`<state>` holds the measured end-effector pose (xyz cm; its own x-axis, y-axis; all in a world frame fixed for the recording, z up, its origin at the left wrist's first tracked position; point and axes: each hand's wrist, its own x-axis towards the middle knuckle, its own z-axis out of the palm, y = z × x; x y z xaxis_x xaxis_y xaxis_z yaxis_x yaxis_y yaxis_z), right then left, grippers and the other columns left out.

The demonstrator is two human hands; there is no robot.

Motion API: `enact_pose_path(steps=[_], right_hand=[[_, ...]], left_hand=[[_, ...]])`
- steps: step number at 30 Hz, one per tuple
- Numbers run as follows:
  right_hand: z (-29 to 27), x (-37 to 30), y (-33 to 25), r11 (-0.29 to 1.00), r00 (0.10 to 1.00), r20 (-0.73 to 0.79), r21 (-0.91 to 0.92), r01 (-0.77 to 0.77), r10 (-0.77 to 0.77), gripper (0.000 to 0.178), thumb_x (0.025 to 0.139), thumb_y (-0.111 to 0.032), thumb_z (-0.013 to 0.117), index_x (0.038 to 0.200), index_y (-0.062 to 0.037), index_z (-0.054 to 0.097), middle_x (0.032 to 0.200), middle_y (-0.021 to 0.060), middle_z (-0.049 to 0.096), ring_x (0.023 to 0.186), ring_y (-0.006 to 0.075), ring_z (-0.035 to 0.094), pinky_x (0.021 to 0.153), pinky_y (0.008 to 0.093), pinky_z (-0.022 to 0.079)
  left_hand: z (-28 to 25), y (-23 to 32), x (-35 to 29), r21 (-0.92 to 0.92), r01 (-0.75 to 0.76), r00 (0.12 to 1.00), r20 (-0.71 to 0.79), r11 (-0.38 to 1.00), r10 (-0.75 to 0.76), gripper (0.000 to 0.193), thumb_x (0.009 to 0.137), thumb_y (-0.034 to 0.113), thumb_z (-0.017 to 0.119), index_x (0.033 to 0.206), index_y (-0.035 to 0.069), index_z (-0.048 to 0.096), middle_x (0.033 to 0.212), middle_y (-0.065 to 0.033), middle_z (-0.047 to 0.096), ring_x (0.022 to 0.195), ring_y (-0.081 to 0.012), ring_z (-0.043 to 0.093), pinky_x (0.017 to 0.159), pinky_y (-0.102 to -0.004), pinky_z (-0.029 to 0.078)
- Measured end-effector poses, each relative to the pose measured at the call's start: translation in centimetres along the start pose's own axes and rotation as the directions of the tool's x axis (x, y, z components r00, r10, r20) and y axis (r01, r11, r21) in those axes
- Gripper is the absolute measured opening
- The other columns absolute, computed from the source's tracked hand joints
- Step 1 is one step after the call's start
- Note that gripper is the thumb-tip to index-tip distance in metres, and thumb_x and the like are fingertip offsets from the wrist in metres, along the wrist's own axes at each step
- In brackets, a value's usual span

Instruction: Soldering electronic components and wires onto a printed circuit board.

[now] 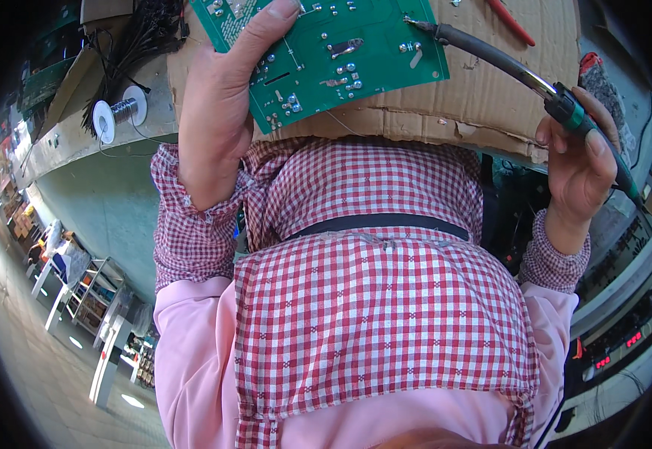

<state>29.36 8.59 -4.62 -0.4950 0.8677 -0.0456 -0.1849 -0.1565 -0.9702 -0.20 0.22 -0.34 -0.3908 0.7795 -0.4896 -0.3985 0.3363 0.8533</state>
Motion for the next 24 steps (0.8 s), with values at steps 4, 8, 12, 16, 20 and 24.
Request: enact_pose_path(steps=[4, 8, 12, 16, 20, 24], right_hand=[[-0.6, 0.1, -0.2, 0.998, 0.998, 0.047, -0.056, 0.034, -0.031, 0.047, 0.087, -0.026, 0.051, 0.12, 0.0071, 0.054, 0.09, 0.0159, 0.063, 0.066, 0.0146, 0.058, 0.067, 0.0316, 0.053], [-0.4, 0.1, -1.0, 0.98, 0.999, 0.035, -0.196, 0.038, -0.032, 0.047, 0.088, -0.028, 0.052, 0.119, 0.0069, 0.055, 0.089, 0.0166, 0.064, 0.068, 0.0174, 0.063, 0.064, 0.0266, 0.052], [-0.6, -0.1, -1.2, 0.975, 1.0, 0.006, -0.224, 0.004, -0.003, 0.049, 0.088, -0.029, 0.054, 0.12, 0.0074, 0.055, 0.089, 0.0168, 0.064, 0.069, 0.0183, 0.064, 0.064, 0.0248, 0.051], [-0.4, -0.2, -1.0, 0.971, 0.999, 0.014, -0.235, 0.049, -0.047, 0.048, 0.088, -0.029, 0.053, 0.119, 0.0077, 0.055, 0.087, 0.0164, 0.065, 0.067, 0.0169, 0.062, 0.064, 0.0257, 0.051], [-0.1, -0.6, -1.8, 0.973, 0.996, -0.002, -0.211, 0.089, -0.091, 0.048, 0.089, -0.029, 0.051, 0.119, 0.008, 0.054, 0.083, 0.0151, 0.064, 0.066, 0.0163, 0.06, 0.065, 0.0289, 0.052], [0.2, -1.4, -3.9, 0.99, 0.995, -0.011, -0.105, 0.099, -0.1, 0.05, 0.088, -0.029, 0.05, 0.12, 0.0086, 0.053, 0.083, 0.015, 0.063, 0.065, 0.0166, 0.06, 0.065, 0.0312, 0.053]], left_hand=[[0.1, 0.0, 0.0, 0.011, -0.015, 1.0, -0.003, 1.0, 0.015, 0.037, 0.087, 0.015, 0.062, 0.115, -0.007, 0.052, 0.1, -0.0141, 0.064, 0.082, -0.0182, 0.066, 0.07, -0.0265, 0.057], [0.2, 0.0, -0.2, -0.025, 0.009, 1.0, -0.021, 1.0, -0.009, 0.034, 0.088, 0.015, 0.06, 0.115, -0.006, 0.053, 0.1, -0.0132, 0.064, 0.081, -0.0179, 0.066, 0.068, -0.0265, 0.056], [0.4, -0.2, -0.4, -0.01, -0.035, 0.999, -0.033, 0.999, 0.035, 0.034, 0.089, 0.016, 0.06, 0.115, -0.005, 0.052, 0.1, -0.0131, 0.064, 0.08, -0.0181, 0.066, 0.068, -0.0269, 0.056], [0.8, -0.3, -0.5, -0.074, -0.047, 0.996, -0.08, 0.996, 0.041, 0.035, 0.093, 0.021, 0.055, 0.116, -0.005, 0.051, 0.099, -0.0126, 0.064, 0.08, -0.0175, 0.066, 0.068, -0.0269, 0.056], [-3.1, -0.9, -0.2, -0.089, 0.014, 0.997, -0.072, 0.996, -0.02, 0.049, 0.094, 0.027, 0.053, 0.137, 0.007, 0.039, 0.129, -0.0145, 0.052, 0.104, -0.0254, 0.062, 0.079, -0.0361, 0.057], [-2.3, 0.5, -1.3, 0.0, -0.3, 0.946, -0.132, 0.954, 0.298, 0.042, 0.094, 0.031, 0.053, 0.126, 0.004, 0.049, 0.117, -0.016, 0.06, 0.099, -0.0253, 0.065, 0.078, -0.0353, 0.058]])
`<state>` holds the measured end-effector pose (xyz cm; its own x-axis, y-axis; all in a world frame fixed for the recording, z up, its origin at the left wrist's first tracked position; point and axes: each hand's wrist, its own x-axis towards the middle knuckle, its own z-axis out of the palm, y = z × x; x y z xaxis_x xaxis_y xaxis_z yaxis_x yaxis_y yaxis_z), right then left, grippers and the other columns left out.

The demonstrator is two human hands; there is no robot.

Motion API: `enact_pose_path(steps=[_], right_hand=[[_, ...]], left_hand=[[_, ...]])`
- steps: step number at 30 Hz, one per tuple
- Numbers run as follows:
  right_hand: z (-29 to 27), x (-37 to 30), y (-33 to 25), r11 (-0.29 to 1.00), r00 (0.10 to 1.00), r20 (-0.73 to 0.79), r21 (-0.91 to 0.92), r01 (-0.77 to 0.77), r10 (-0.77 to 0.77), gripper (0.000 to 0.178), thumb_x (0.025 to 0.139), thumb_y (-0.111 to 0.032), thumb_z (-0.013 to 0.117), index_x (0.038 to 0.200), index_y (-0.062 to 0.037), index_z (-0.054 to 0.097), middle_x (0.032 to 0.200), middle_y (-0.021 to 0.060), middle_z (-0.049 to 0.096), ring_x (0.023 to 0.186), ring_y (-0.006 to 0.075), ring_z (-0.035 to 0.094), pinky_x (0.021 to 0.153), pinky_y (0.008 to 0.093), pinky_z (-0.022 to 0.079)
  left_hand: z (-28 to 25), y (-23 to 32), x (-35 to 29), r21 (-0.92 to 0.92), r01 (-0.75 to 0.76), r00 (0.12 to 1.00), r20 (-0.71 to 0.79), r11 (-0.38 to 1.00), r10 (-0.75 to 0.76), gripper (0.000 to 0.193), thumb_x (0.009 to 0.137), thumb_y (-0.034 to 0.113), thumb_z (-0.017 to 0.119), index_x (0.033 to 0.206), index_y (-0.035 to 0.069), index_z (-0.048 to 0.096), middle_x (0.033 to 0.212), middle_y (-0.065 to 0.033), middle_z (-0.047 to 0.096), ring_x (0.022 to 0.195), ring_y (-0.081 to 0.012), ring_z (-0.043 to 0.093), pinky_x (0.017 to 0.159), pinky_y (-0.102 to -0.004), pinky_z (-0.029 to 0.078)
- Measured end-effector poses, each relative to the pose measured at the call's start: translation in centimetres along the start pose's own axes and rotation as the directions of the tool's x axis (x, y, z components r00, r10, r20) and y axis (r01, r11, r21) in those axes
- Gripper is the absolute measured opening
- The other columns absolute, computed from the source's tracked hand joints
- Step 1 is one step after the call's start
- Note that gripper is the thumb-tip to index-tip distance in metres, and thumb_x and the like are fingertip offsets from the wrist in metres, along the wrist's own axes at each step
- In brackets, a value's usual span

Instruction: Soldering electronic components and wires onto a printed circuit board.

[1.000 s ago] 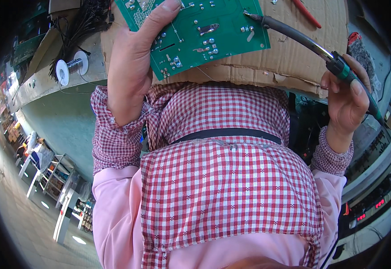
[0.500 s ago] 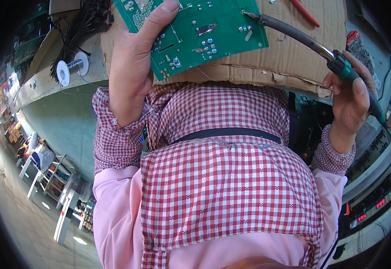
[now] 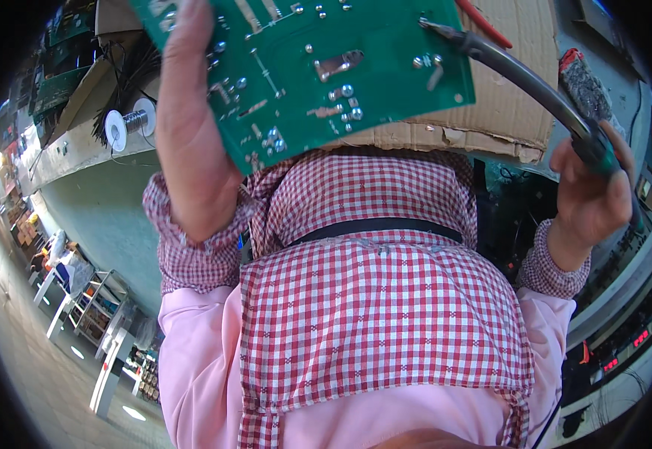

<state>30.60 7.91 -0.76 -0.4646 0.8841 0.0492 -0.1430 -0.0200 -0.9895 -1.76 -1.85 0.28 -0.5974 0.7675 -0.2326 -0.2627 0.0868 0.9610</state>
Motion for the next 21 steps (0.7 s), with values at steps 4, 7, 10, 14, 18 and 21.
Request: enact_pose_path(steps=[4, 7, 10, 14, 18, 21], right_hand=[[-0.3, -0.5, 0.6, 1.0, 1.0, -0.026, 0.003, 0.003, -0.003, 0.053, 0.087, -0.03, 0.048, 0.122, 0.0097, 0.051, 0.088, 0.017, 0.064, 0.065, 0.0174, 0.059, 0.065, 0.032, 0.053], [0.2, -0.5, 1.2, 0.999, 0.994, -0.101, -0.005, -0.044, 0.043, 0.053, 0.087, -0.029, 0.048, 0.122, 0.0104, 0.05, 0.089, 0.0182, 0.065, 0.065, 0.0168, 0.059, 0.065, 0.032, 0.052], [0.4, -0.4, 1.6, 0.998, 0.992, -0.117, 0.055, -0.039, 0.045, 0.051, 0.087, -0.027, 0.049, 0.12, 0.0113, 0.051, 0.09, 0.0186, 0.064, 0.064, 0.0153, 0.058, 0.065, 0.032, 0.053], [0.7, -1.1, 2.2, 0.991, 0.976, -0.178, -0.019, -0.134, 0.129, 0.057, 0.085, -0.037, 0.052, 0.121, 0.0072, 0.053, 0.083, 0.0131, 0.064, 0.065, 0.0153, 0.054, 0.064, 0.0312, 0.049], [1.2, -0.8, 2.7, 0.99, 0.974, -0.18, -0.016, -0.142, 0.137, 0.056, 0.085, -0.037, 0.053, 0.121, 0.0064, 0.053, 0.085, 0.013, 0.064, 0.066, 0.0152, 0.055, 0.065, 0.0317, 0.049], [1.1, -0.6, 2.9, 0.989, 0.975, -0.17, -0.02, -0.147, 0.141, 0.056, 0.085, -0.037, 0.053, 0.121, 0.0062, 0.053, 0.085, 0.0131, 0.064, 0.066, 0.0153, 0.055, 0.065, 0.0319, 0.049]], left_hand=[[0.1, -1.7, 1.5, 0.215, 0.11, 0.99, 0.062, 0.97, -0.126, 0.049, 0.092, 0.038, 0.054, 0.124, 0.001, 0.049, 0.107, -0.0132, 0.063, 0.087, -0.0207, 0.067, 0.07, -0.0275, 0.057], [0.1, -3.0, 2.6, 0.116, 0.301, 0.952, 0.021, 0.947, -0.305, 0.046, 0.093, 0.037, 0.054, 0.122, 0.001, 0.05, 0.105, -0.0124, 0.065, 0.083, -0.0195, 0.068, 0.068, -0.0256, 0.058], [0.6, -2.4, 2.3, 0.085, 0.243, 0.951, 0.174, 0.966, -0.254, 0.043, 0.093, 0.034, 0.053, 0.12, 0.001, 0.05, 0.104, -0.0121, 0.065, 0.084, -0.0187, 0.068, 0.069, -0.0263, 0.058], [0.0, -3.3, 1.9, 0.057, 0.226, 0.957, 0.174, 0.973, -0.232, 0.041, 0.094, 0.034, 0.052, 0.119, 0.001, 0.051, 0.104, -0.0124, 0.066, 0.083, -0.0187, 0.069, 0.067, -0.0266, 0.059], [-0.5, -4.3, 2.1, 0.115, 0.099, 0.987, 0.114, 0.988, -0.112, 0.042, 0.094, 0.035, 0.051, 0.12, 0.002, 0.05, 0.104, -0.0129, 0.066, 0.083, -0.0186, 0.069, 0.065, -0.0273, 0.06], [-0.8, -4.4, 2.1, 0.134, 0.065, 0.99, 0.117, 0.989, -0.081, 0.043, 0.094, 0.035, 0.051, 0.121, 0.002, 0.049, 0.105, -0.0131, 0.065, 0.083, -0.0191, 0.069, 0.066, -0.0278, 0.06]])
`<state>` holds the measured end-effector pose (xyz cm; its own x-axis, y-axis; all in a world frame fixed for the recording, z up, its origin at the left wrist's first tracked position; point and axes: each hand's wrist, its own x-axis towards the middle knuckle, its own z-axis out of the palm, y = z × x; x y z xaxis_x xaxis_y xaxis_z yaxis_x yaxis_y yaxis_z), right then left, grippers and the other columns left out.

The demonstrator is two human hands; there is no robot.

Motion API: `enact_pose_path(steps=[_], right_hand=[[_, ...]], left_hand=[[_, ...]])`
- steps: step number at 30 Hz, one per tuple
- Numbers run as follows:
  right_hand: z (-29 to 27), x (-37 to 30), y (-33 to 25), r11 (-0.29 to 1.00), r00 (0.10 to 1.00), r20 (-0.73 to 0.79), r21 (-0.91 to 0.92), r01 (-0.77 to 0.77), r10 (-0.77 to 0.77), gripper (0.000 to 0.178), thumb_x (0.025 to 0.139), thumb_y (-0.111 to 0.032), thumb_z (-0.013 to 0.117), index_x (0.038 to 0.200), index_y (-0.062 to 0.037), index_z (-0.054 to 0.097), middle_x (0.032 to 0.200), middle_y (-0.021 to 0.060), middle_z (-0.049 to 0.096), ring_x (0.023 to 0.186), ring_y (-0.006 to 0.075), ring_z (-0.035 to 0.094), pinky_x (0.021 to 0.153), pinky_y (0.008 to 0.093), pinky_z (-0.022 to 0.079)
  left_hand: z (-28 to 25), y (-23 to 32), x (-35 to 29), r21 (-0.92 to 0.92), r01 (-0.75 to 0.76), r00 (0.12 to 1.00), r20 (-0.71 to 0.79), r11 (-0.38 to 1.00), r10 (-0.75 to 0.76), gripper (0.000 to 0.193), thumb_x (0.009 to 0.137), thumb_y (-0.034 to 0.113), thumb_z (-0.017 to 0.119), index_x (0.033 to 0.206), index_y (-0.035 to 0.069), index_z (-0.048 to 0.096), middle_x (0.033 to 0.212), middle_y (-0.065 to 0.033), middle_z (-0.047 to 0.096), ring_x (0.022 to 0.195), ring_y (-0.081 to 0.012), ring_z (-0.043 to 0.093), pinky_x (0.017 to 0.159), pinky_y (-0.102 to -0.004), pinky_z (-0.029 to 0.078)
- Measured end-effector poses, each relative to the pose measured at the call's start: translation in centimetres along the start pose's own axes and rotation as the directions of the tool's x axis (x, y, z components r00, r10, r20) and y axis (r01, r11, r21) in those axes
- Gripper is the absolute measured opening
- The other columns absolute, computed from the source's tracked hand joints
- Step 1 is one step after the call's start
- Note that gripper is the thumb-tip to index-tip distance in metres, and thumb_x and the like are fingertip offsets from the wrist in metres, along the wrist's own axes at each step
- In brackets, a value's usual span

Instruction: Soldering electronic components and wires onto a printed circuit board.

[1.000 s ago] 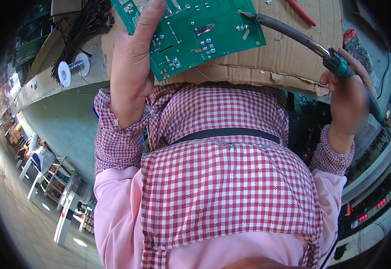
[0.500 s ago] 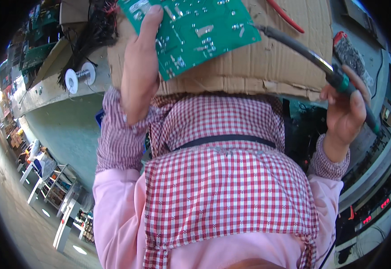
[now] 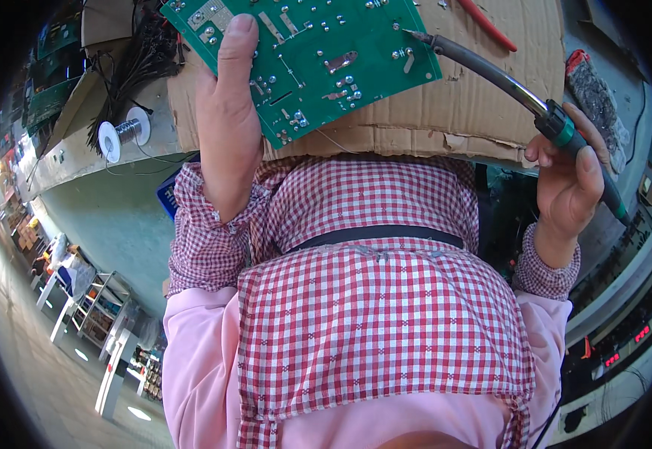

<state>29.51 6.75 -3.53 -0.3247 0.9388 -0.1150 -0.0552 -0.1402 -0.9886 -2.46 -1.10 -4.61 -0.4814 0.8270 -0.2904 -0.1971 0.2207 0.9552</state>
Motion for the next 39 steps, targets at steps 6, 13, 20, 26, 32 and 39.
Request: enact_pose_path(steps=[6, 13, 20, 26, 32, 39], right_hand=[[-0.3, 0.3, 0.2, 0.999, 0.998, 0.051, 0.04, 0.024, -0.026, 0.053, 0.087, -0.032, 0.051, 0.12, 0.0083, 0.052, 0.088, 0.016, 0.064, 0.067, 0.0169, 0.058, 0.067, 0.0313, 0.051], [-0.2, 0.3, 0.3, 0.996, 0.994, 0.087, 0.064, 0.063, -0.068, 0.052, 0.087, -0.029, 0.051, 0.12, 0.0101, 0.052, 0.09, 0.0184, 0.064, 0.067, 0.0179, 0.06, 0.067, 0.0314, 0.053], [-0.2, 0.4, -0.5, 0.993, 0.988, 0.109, -0.039, 0.11, -0.105, 0.05, 0.086, -0.029, 0.053, 0.117, 0.0099, 0.054, 0.088, 0.0185, 0.064, 0.066, 0.0178, 0.06, 0.066, 0.0316, 0.053], [-0.2, 0.1, -1.4, 0.969, 0.978, 0.113, -0.157, 0.192, -0.176, 0.048, 0.085, -0.028, 0.053, 0.115, 0.0106, 0.056, 0.087, 0.0192, 0.063, 0.067, 0.0198, 0.062, 0.066, 0.0314, 0.053], [-0.6, -0.8, -3.9, 0.975, 0.987, 0.059, -0.159, 0.156, -0.149, 0.052, 0.086, -0.03, 0.05, 0.118, 0.0116, 0.053, 0.087, 0.0209, 0.063, 0.067, 0.0207, 0.061, 0.061, 0.0299, 0.051], [0.1, -0.6, -4.1, 0.982, 0.988, -0.03, -0.114, 0.148, -0.153, 0.058, 0.087, -0.034, 0.047, 0.12, 0.013, 0.05, 0.079, 0.0176, 0.061, 0.061, 0.0168, 0.055, 0.061, 0.0311, 0.049]], left_hand=[[0.2, 0.0, -0.2, -0.048, 0.024, 1.0, 0.007, 0.999, -0.024, 0.045, 0.093, 0.036, 0.052, 0.122, 0.002, 0.049, 0.108, -0.014, 0.064, 0.086, -0.021, 0.068, 0.067, -0.0287, 0.06], [0.3, 0.1, -0.4, -0.037, 0.03, 1.0, -0.003, 0.999, -0.03, 0.048, 0.093, 0.038, 0.053, 0.122, 0.001, 0.048, 0.108, -0.0156, 0.064, 0.088, -0.0223, 0.068, 0.069, -0.0299, 0.06], [0.4, 0.2, -0.6, 0.006, 0.016, 1.0, -0.005, 1.0, -0.016, 0.05, 0.092, 0.039, 0.052, 0.123, 0.0, 0.047, 0.108, -0.0167, 0.064, 0.087, -0.0226, 0.068, 0.068, -0.0298, 0.06], [0.9, 0.7, -1.2, -0.055, 0.05, 0.999, -0.014, 0.997, -0.05, 0.05, 0.092, 0.039, 0.053, 0.123, 0.0, 0.047, 0.108, -0.017, 0.064, 0.087, -0.0225, 0.068, 0.067, -0.0293, 0.06], [0.3, 3.7, -1.4, 0.133, -0.03, 0.999, 0.038, 0.991, 0.025, 0.046, 0.096, 0.036, 0.048, 0.125, 0.0, 0.046, 0.111, -0.0172, 0.062, 0.095, -0.0252, 0.066, 0.075, -0.0352, 0.059], [0.6, 2.0, -0.1, 0.46, -0.03, 1.0, 0.006, 0.887, 0.031, 0.051, 0.092, 0.045, 0.051, 0.103, -0.004, 0.06, 0.085, -0.0102, 0.064, 0.078, -0.0167, 0.06, 0.073, -0.029, 0.046]])
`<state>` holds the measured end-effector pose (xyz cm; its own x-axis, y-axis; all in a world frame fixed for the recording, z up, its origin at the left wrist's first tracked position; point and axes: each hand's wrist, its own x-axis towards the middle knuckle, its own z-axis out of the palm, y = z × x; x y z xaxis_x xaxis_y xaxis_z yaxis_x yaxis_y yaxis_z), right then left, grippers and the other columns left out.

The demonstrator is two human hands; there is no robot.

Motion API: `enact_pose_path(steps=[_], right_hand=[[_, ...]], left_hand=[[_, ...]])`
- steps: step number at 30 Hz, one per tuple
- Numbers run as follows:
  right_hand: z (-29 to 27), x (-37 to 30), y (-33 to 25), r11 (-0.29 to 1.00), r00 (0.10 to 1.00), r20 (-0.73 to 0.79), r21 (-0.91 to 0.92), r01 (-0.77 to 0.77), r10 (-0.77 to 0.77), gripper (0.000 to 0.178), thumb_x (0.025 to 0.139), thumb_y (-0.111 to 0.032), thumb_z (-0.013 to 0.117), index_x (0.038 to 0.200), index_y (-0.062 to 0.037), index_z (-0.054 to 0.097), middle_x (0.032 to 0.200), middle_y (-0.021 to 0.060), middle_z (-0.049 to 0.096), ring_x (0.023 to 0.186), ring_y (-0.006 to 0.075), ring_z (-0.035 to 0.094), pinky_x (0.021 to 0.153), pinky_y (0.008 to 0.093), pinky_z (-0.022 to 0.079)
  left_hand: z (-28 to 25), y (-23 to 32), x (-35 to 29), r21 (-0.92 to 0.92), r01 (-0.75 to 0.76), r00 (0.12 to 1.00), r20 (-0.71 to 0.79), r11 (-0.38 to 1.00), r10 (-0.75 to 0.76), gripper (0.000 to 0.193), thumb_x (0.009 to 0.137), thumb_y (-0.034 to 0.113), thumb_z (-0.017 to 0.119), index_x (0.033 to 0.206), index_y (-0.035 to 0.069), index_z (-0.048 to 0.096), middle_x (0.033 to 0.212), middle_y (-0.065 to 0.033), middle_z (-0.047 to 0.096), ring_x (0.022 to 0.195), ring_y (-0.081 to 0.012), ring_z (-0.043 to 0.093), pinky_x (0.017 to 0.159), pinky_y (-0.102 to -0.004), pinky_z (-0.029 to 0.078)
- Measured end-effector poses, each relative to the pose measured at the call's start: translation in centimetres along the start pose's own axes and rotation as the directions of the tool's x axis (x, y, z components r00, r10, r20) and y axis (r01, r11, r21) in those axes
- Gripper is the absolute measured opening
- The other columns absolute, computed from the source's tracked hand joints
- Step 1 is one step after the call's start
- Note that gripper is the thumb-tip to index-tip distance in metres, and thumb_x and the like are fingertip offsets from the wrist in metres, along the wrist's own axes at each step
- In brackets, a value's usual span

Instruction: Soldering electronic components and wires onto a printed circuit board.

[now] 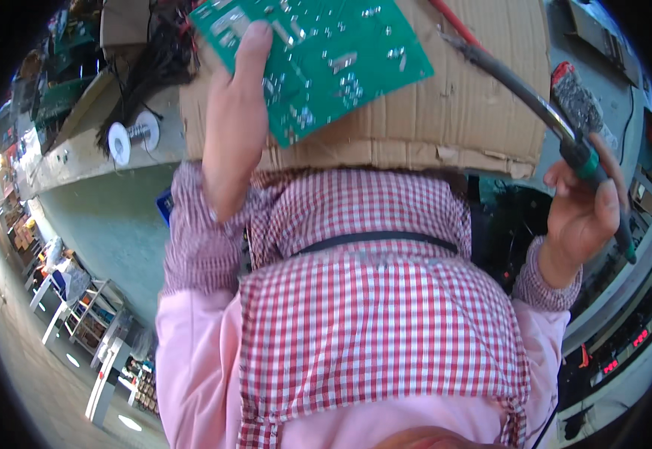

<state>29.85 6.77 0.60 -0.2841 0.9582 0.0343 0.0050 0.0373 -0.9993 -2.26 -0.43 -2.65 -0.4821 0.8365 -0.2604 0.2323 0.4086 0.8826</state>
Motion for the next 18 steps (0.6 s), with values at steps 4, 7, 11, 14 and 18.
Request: enact_pose_path(steps=[4, 7, 11, 14, 18], right_hand=[[0.0, 0.0, 0.9, 0.997, 0.997, -0.046, 0.055, -0.051, 0.054, 0.058, 0.086, -0.035, 0.047, 0.119, 0.0124, 0.051, 0.075, 0.0156, 0.062, 0.059, 0.0161, 0.055, 0.06, 0.0317, 0.05], [-0.3, -1.1, 1.5, 0.993, 0.996, -0.046, 0.093, -0.077, 0.082, 0.059, 0.085, -0.036, 0.047, 0.119, 0.0123, 0.051, 0.08, 0.0174, 0.065, 0.059, 0.0165, 0.056, 0.061, 0.0337, 0.052], [0.6, -1.1, 1.5, 0.99, 0.996, -0.035, 0.115, -0.083, 0.088, 0.054, 0.086, -0.033, 0.046, 0.12, 0.0086, 0.052, 0.074, 0.013, 0.059, 0.061, 0.0177, 0.053, 0.061, 0.0331, 0.047], [0.8, -1.3, 2.3, 0.986, 0.994, -0.043, 0.139, -0.094, 0.101, 0.054, 0.086, -0.033, 0.046, 0.119, 0.0086, 0.053, 0.074, 0.0133, 0.06, 0.061, 0.0178, 0.053, 0.061, 0.034, 0.048], [1.4, -1.3, 2.5, 0.989, 0.994, -0.036, 0.113, -0.099, 0.104, 0.054, 0.086, -0.034, 0.046, 0.119, 0.008, 0.053, 0.075, 0.0138, 0.06, 0.061, 0.0179, 0.054, 0.061, 0.0351, 0.049]], left_hand=[[-0.3, -1.1, 0.6, -0.23, 0.075, 0.995, -0.047, 0.97, -0.088, 0.049, 0.092, 0.045, 0.051, 0.106, -0.001, 0.06, 0.086, -0.0054, 0.062, 0.078, -0.0117, 0.057, 0.073, -0.0258, 0.046], [-0.2, -2.3, 0.3, -0.391, 0.038, 0.998, -0.033, 0.92, -0.056, 0.041, 0.095, 0.035, 0.05, 0.115, 0.0, 0.053, 0.101, -0.0101, 0.066, 0.081, -0.0159, 0.068, 0.065, -0.0245, 0.058], [0.2, -1.7, -0.2, -0.464, 0.03, 0.997, -0.048, 0.885, -0.059, 0.041, 0.095, 0.035, 0.05, 0.118, 0.001, 0.052, 0.103, -0.0103, 0.065, 0.081, -0.0163, 0.068, 0.065, -0.0242, 0.058], [0.3, -2.2, -0.4, -0.447, -0.021, 0.997, -0.071, 0.894, -0.012, 0.041, 0.095, 0.035, 0.049, 0.12, 0.002, 0.05, 0.104, -0.0108, 0.065, 0.081, -0.0166, 0.068, 0.066, -0.0244, 0.058], [0.9, -1.4, -0.9, -0.481, 0.02, 0.994, -0.088, 0.876, -0.071, 0.042, 0.094, 0.04, 0.052, 0.112, 0.002, 0.057, 0.095, -0.005, 0.064, 0.08, -0.0082, 0.062, 0.068, -0.0211, 0.051]])
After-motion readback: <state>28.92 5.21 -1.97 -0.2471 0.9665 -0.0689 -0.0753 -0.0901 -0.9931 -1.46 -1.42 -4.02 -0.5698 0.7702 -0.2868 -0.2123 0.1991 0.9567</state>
